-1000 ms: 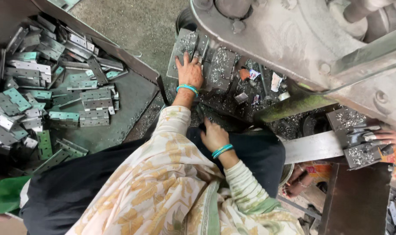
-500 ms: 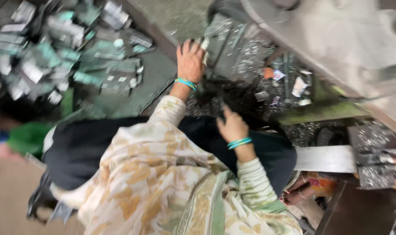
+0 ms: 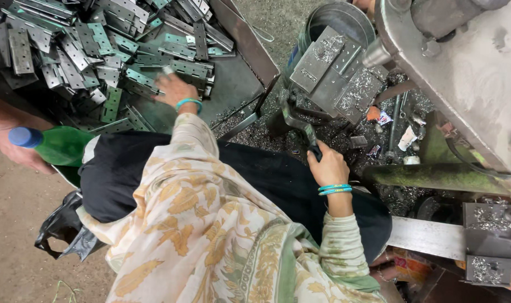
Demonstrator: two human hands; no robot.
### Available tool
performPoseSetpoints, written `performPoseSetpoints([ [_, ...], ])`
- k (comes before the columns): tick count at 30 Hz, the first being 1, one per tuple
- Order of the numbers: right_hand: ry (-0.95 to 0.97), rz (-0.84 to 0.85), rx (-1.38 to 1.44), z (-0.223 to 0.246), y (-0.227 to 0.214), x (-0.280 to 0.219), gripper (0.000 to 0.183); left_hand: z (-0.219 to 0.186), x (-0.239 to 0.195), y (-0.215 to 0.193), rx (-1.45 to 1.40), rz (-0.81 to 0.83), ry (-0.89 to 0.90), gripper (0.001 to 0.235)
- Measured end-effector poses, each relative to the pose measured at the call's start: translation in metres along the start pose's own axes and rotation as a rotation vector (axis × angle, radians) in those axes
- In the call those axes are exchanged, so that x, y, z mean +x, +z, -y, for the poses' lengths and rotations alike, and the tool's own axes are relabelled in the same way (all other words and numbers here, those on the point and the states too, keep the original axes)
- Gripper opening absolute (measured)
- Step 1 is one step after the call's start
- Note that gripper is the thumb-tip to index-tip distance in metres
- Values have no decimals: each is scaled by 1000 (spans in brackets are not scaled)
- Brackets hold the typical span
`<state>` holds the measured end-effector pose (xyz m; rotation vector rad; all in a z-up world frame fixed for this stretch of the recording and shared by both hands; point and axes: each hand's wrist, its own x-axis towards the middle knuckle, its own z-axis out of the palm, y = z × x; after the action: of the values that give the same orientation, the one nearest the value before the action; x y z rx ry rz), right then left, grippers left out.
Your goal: The person assembles metal hinges by placing components into a machine for joining, then collects the finished hinges into a metal bin.
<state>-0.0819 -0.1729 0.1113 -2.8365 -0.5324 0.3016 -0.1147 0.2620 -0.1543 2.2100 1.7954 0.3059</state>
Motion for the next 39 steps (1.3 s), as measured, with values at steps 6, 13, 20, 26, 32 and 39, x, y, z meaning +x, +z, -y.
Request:
performPoseSetpoints([
  [6, 3, 14, -10, 0, 4, 2, 50, 15, -5, -1, -90, 188, -91, 76],
  [13, -67, -52, 16, -16, 18, 0, 51, 9, -42, 23, -350, 179, -100, 94],
  [20, -45, -46, 24, -17, 21, -5, 50, -13, -57, 22, -688, 101, -440, 91],
  [26, -58, -53, 40, -18, 21, -5, 48, -22, -73, 18, -716, 156, -496, 97],
  [32, -29, -17, 18, -17, 21, -6, 47, -25, -90, 22, -569, 95, -404, 101],
  [39, -67, -49, 12, -22, 29, -3, 47, -26, -77, 20, -1056, 77, -725, 86],
])
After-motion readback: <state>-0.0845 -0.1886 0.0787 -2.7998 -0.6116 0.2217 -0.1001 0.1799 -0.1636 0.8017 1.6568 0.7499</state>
